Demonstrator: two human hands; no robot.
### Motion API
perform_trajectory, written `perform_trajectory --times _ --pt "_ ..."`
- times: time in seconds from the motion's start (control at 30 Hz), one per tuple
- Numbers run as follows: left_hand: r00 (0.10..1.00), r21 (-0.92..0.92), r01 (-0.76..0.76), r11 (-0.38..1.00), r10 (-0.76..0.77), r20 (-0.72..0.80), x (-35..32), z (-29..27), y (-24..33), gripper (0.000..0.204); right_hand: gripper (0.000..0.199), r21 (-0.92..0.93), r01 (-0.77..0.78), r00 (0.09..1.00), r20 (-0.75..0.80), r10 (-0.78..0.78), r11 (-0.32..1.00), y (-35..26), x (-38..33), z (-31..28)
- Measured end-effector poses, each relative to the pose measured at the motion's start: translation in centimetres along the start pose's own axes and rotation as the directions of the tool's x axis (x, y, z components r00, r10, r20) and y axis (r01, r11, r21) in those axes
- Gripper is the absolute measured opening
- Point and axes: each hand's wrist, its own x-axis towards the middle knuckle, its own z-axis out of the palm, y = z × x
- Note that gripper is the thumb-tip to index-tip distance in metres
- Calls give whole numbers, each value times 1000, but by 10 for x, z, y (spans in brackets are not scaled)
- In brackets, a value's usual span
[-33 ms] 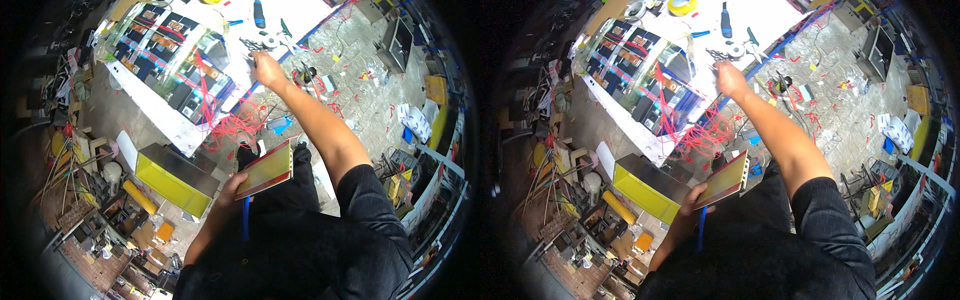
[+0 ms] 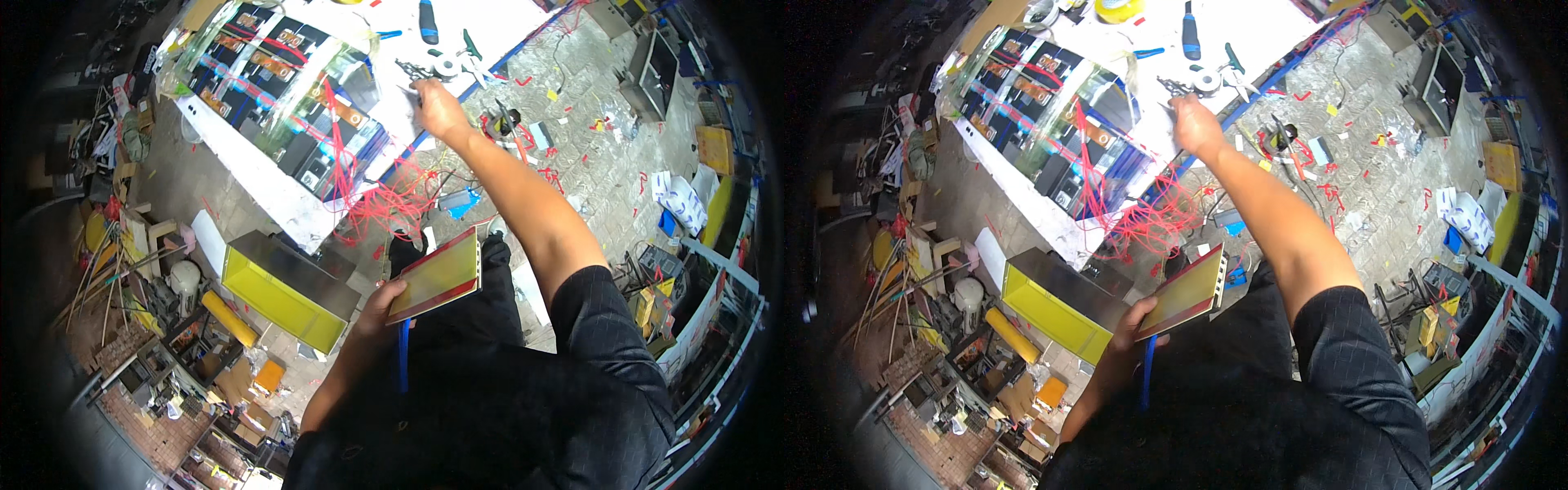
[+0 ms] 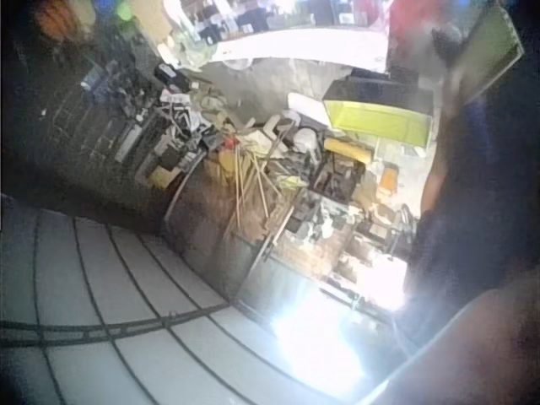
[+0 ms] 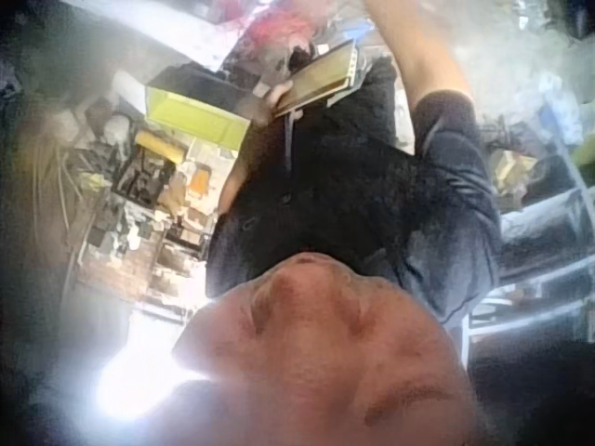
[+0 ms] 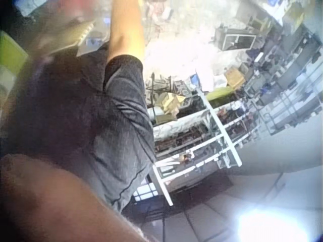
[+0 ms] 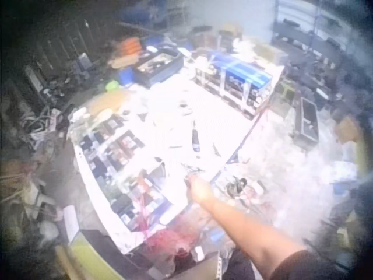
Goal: The person strips the insulation from a blue cable using a utility knife, then uses pliers to crimp a metal connector onto the exposed wire end. The person works at a cluttered workbench with various tools and electronic components visible.
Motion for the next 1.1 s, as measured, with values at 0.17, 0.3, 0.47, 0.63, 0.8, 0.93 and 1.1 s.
perform_trajectory --times 0.17,0.3,0.47,0.63,0.8,0.93,1.1 --pt "1000 59 -27 998 27 -4 34 -35 -29 40 41 34 97 992 -86 -94 995 5 -18 -7" --pt "986 -192 88 978 -58 157 44 -32 -24 41 36 451 -117 993 54 104 885 10 -92 -65" --pt "933 -184 -159 970 208 294 58 -24 -35 35 65 783 -494 867 476 147 377 -3 -232 -129" --pt "901 -390 243 888 -57 431 58 -3 -32 33 100 845 -451 889 453 66 287 -61 -276 -147" --pt "808 -523 424 740 -48 588 60 3 -48 52 86 865 -449 891 414 189 222 -68 -284 -138" --pt "882 -114 214 970 -142 450 50 1 -41 63 78 862 -489 862 453 229 138 -87 -291 -139" --pt "992 176 110 978 -119 46 28 -4 -37 54 58 847 -526 839 503 207 72 -97 -302 -132"
